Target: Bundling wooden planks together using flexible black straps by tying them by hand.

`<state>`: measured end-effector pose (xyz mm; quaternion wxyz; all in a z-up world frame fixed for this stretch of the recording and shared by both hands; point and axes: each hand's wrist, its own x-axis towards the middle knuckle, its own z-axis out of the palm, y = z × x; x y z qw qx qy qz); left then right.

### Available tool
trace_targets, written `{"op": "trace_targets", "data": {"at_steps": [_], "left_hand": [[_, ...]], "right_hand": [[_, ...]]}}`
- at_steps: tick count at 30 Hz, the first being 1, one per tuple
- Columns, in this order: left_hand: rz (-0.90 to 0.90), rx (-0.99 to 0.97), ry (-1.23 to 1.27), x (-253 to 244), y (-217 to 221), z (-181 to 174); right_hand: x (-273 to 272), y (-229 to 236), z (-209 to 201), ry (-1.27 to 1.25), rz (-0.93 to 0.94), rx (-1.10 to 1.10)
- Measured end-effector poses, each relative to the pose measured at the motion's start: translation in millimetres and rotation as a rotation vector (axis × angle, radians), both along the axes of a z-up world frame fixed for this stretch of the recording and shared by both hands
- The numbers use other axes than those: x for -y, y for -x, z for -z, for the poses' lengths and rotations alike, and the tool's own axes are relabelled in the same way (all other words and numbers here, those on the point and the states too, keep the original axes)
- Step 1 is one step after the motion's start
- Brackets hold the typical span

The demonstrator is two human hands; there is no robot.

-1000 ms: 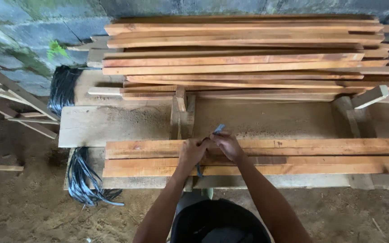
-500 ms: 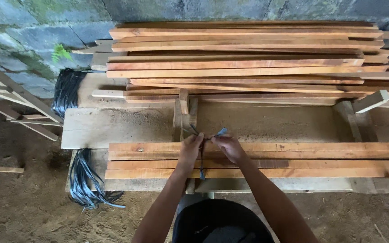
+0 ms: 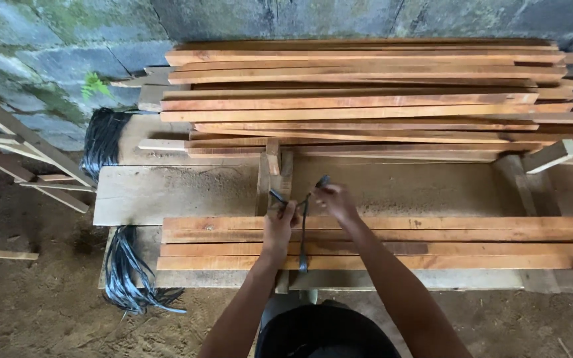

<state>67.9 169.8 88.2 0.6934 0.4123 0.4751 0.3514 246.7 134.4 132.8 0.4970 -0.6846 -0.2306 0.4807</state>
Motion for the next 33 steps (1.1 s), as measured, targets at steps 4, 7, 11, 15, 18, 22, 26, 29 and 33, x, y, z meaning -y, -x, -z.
{"op": "trace_targets", "data": {"at_steps": [4,7,11,15,18,22,26,29,33], "left_hand": [[0.016,0.071,0.037,-0.5,1.7,-13.9],[0.023,0.139,0.07,-3.6,0.8,-16.2],[0.123,-0.094,-0.011,6.8,-0.2,-59.0],[0.169,-0.309,-0.157,8.2,-3.5,-31.3],[0.163,-0.407,-0.18,7.5,3.6,-45.5],[0.144,-0.425,-0.122,11.6,0.2,-13.1],[0.237,-0.258,-0.078,11.5,5.1,-52.1],[0.247,-0.307,-0.129,7.8,5.1,-52.6],[0.225,-0.18,-0.135,11.1,6.7,-65.8]], "right_hand": [[-12.0,3.3,22.8,-0.041,-0.099,-0.172],[-10.7,3.2,33.9,-0.148,-0.077,-0.109],[9.0,5.8,-46.3,-0.23,-0.358,0.257],[1.0,5.0,-75.3,-0.362,-0.588,0.49],[-25.4,-4.6,-24.5,-0.151,-0.458,0.297],[-52.2,-22.4,82.5,-0.007,-0.301,0.19],[-37.2,-4.5,47.9,0.168,-0.137,0.066],[-28.3,-3.6,33.0,0.152,-0.076,-0.045],[-10.0,-10.0,-7.6,0.07,-0.201,-0.218]]}}
